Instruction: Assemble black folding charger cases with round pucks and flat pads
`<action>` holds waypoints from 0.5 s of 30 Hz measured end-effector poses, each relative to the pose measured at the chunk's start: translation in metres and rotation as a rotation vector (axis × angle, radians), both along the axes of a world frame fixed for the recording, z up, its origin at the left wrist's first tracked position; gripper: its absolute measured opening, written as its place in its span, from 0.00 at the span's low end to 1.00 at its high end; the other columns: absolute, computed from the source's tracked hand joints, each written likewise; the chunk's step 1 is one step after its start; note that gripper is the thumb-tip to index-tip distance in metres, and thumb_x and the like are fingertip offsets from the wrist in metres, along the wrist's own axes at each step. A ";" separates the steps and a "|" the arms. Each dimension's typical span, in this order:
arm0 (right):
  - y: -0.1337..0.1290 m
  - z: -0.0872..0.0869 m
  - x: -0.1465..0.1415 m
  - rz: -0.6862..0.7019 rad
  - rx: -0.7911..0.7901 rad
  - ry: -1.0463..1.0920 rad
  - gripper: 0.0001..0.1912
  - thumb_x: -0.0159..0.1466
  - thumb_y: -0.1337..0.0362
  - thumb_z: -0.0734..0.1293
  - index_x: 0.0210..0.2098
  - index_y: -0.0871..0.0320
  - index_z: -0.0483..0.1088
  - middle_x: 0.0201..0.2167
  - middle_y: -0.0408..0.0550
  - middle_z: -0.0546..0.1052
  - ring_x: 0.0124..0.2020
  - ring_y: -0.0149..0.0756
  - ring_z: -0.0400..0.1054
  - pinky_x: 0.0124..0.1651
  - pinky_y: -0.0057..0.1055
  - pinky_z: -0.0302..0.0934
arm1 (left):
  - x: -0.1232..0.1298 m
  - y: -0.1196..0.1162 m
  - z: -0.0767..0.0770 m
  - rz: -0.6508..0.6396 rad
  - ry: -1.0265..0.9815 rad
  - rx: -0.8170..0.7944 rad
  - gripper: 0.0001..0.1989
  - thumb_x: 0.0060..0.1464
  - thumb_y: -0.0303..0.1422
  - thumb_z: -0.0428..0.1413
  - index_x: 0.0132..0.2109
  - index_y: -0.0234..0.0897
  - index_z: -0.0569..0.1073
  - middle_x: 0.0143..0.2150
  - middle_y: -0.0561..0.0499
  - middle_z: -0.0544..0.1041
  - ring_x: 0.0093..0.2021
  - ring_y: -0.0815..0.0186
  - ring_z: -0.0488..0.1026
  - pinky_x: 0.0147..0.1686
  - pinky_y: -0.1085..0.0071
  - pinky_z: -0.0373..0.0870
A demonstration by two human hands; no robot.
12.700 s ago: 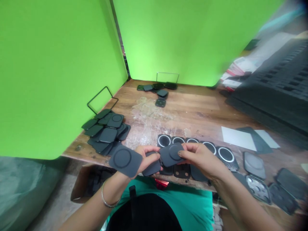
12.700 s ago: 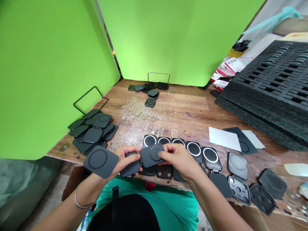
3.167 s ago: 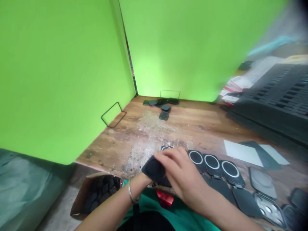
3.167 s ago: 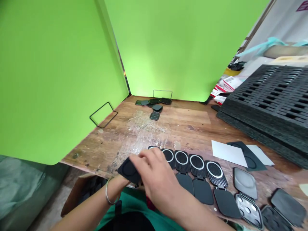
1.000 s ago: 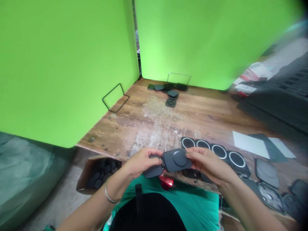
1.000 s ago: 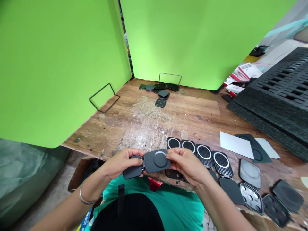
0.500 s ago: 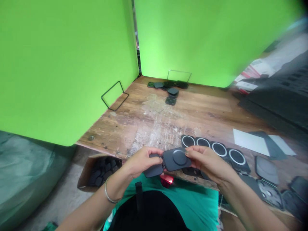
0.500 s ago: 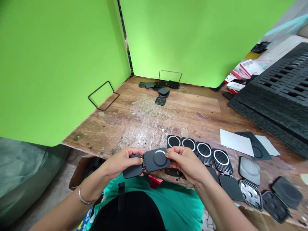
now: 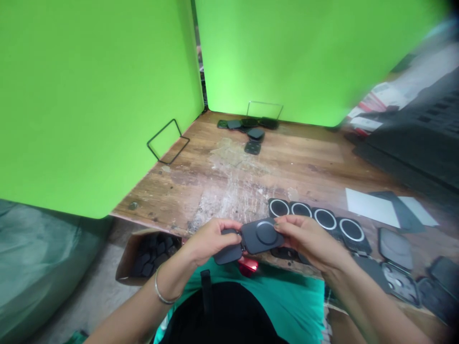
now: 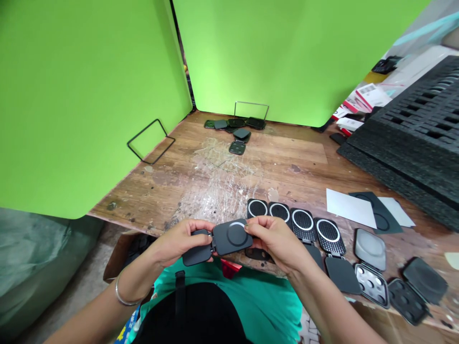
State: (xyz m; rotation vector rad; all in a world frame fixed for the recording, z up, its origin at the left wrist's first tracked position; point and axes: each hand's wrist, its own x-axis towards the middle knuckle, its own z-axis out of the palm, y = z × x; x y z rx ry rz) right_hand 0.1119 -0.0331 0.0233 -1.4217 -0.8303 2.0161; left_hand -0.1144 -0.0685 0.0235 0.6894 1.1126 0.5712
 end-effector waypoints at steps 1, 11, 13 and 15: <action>0.000 0.000 0.000 -0.006 -0.001 -0.005 0.17 0.42 0.58 0.79 0.23 0.62 0.74 0.24 0.44 0.74 0.24 0.27 0.65 0.30 0.26 0.64 | 0.000 0.000 0.000 -0.003 -0.004 0.003 0.19 0.42 0.33 0.62 0.44 0.33 0.79 0.31 0.48 0.81 0.27 0.65 0.78 0.30 0.72 0.74; -0.001 0.004 -0.002 -0.029 0.034 -0.053 0.17 0.41 0.58 0.79 0.21 0.60 0.70 0.23 0.42 0.71 0.24 0.27 0.63 0.27 0.25 0.61 | 0.000 -0.001 -0.001 -0.003 -0.010 0.005 0.18 0.43 0.33 0.62 0.45 0.33 0.79 0.31 0.47 0.81 0.29 0.64 0.79 0.31 0.71 0.75; -0.002 0.004 -0.003 -0.031 0.035 -0.055 0.18 0.41 0.58 0.79 0.20 0.60 0.69 0.22 0.42 0.71 0.23 0.27 0.63 0.27 0.25 0.60 | 0.000 -0.001 0.000 -0.002 -0.007 0.003 0.18 0.43 0.32 0.62 0.45 0.33 0.79 0.32 0.47 0.81 0.28 0.64 0.79 0.30 0.72 0.74; -0.002 0.004 -0.003 -0.028 0.039 -0.056 0.18 0.41 0.57 0.80 0.20 0.60 0.69 0.22 0.42 0.71 0.23 0.28 0.63 0.27 0.25 0.61 | 0.000 -0.001 0.001 -0.002 -0.012 0.000 0.18 0.43 0.32 0.62 0.44 0.33 0.79 0.31 0.47 0.81 0.28 0.65 0.78 0.30 0.73 0.74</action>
